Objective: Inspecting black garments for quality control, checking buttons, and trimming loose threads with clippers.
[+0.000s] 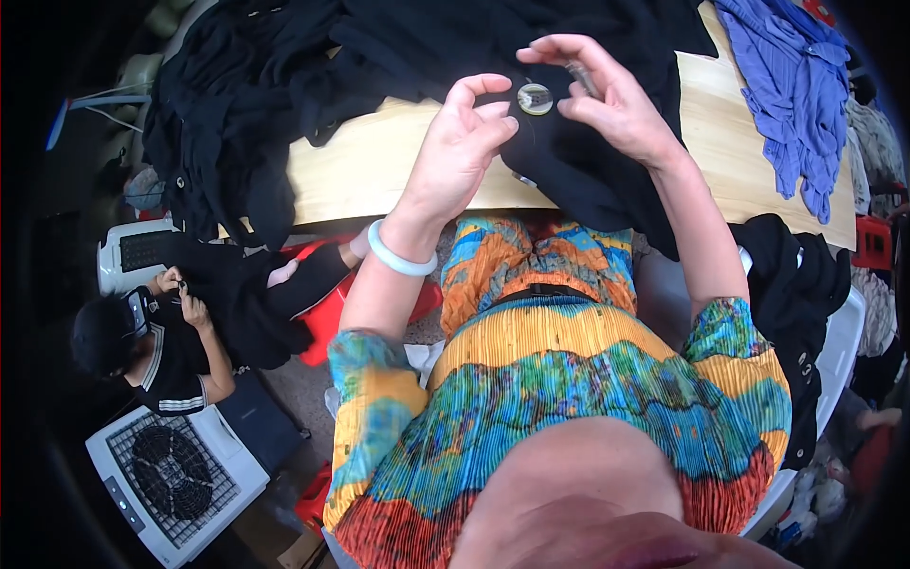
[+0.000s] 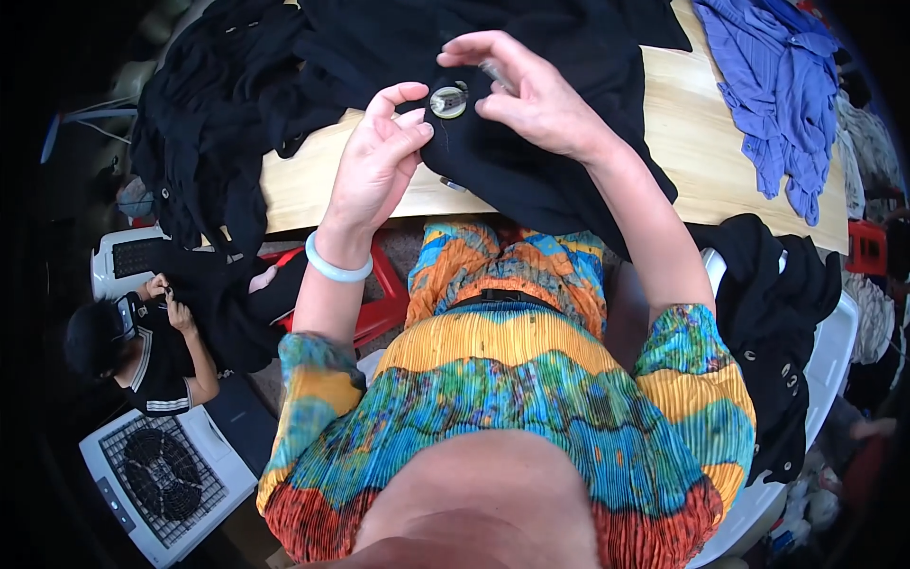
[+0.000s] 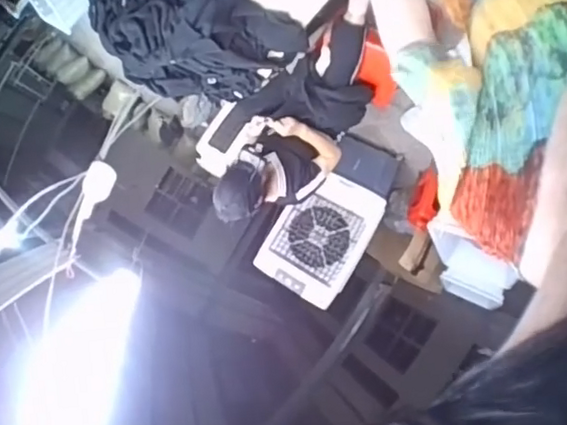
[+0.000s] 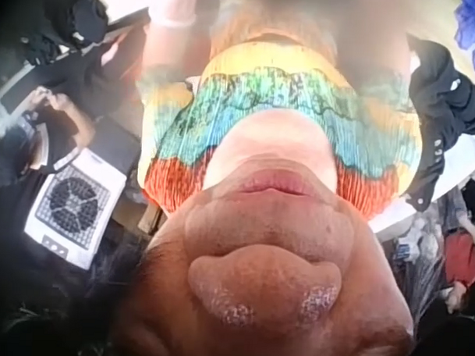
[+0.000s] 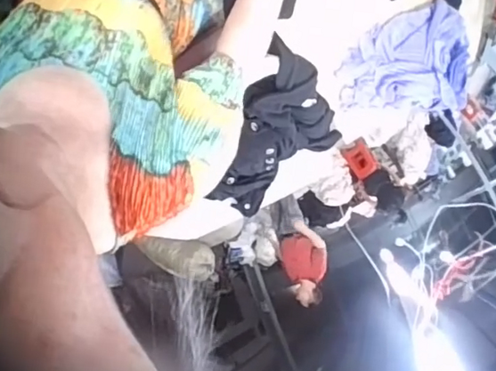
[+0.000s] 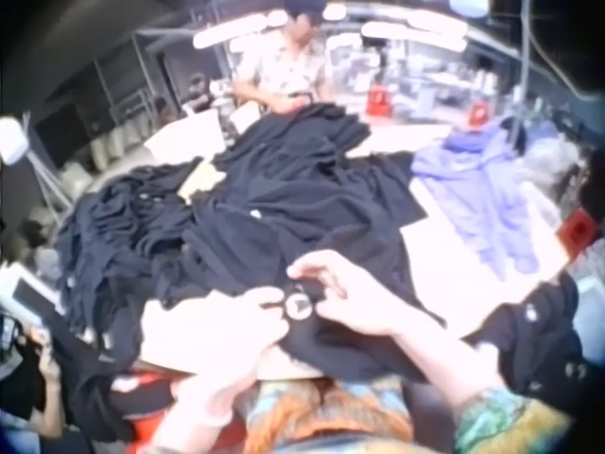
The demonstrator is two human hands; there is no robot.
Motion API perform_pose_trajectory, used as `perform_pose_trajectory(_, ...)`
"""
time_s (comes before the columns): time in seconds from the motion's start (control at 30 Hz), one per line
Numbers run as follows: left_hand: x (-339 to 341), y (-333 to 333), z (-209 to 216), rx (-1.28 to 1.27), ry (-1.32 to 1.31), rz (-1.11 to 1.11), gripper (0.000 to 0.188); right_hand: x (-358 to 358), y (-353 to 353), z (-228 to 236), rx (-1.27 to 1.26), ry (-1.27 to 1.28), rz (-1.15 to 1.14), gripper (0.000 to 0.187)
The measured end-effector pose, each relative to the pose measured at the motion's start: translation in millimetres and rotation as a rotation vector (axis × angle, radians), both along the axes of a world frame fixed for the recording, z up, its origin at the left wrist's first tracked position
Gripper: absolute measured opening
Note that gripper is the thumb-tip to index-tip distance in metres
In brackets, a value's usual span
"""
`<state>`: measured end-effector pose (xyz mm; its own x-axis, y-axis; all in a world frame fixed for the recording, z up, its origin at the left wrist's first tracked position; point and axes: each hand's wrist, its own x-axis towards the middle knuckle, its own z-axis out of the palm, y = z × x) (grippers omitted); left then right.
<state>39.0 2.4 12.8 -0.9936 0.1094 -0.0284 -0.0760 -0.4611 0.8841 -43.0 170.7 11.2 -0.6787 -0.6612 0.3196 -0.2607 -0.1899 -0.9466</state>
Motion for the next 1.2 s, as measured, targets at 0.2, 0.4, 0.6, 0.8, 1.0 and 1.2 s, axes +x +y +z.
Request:
perform_pose_trajectory(0.2,-3.9,-3.3,-2.9,-0.165,0.083,-0.002,0.023,-0.7,-1.3,-14.7,0.021,-0.2,0.136,0.05)
perform_pose_trajectory(0.4,-6.5,22.9,-18.0,-0.213,0.174,0.277,0.017,3.7,-7.8,-30.3,0.004,-0.352,-0.087,0.035)
perform_pose_trajectory(0.6,-5.2,35.3,-25.7,-0.281,0.231,0.484,0.024,10.3,-17.1,-26.1,-0.037,-0.207,-0.235,0.029)
perform_pose_trajectory(0.8,-14.6,35.0,-42.0,-0.426,0.27,0.623,0.016,8.8,-21.2,-34.1,-0.043,-0.12,-0.268,0.03)
perform_pose_trajectory(1.0,-15.2,18.7,-34.2,-0.68,0.169,0.499,0.006,7.9,-17.7,-38.2,0.04,-0.098,-0.278,0.032)
perform_pose_trajectory(1.2,-11.2,12.4,-20.4,-0.671,0.002,0.327,0.015,5.5,-15.2,-38.9,0.043,-0.152,-0.253,0.032)
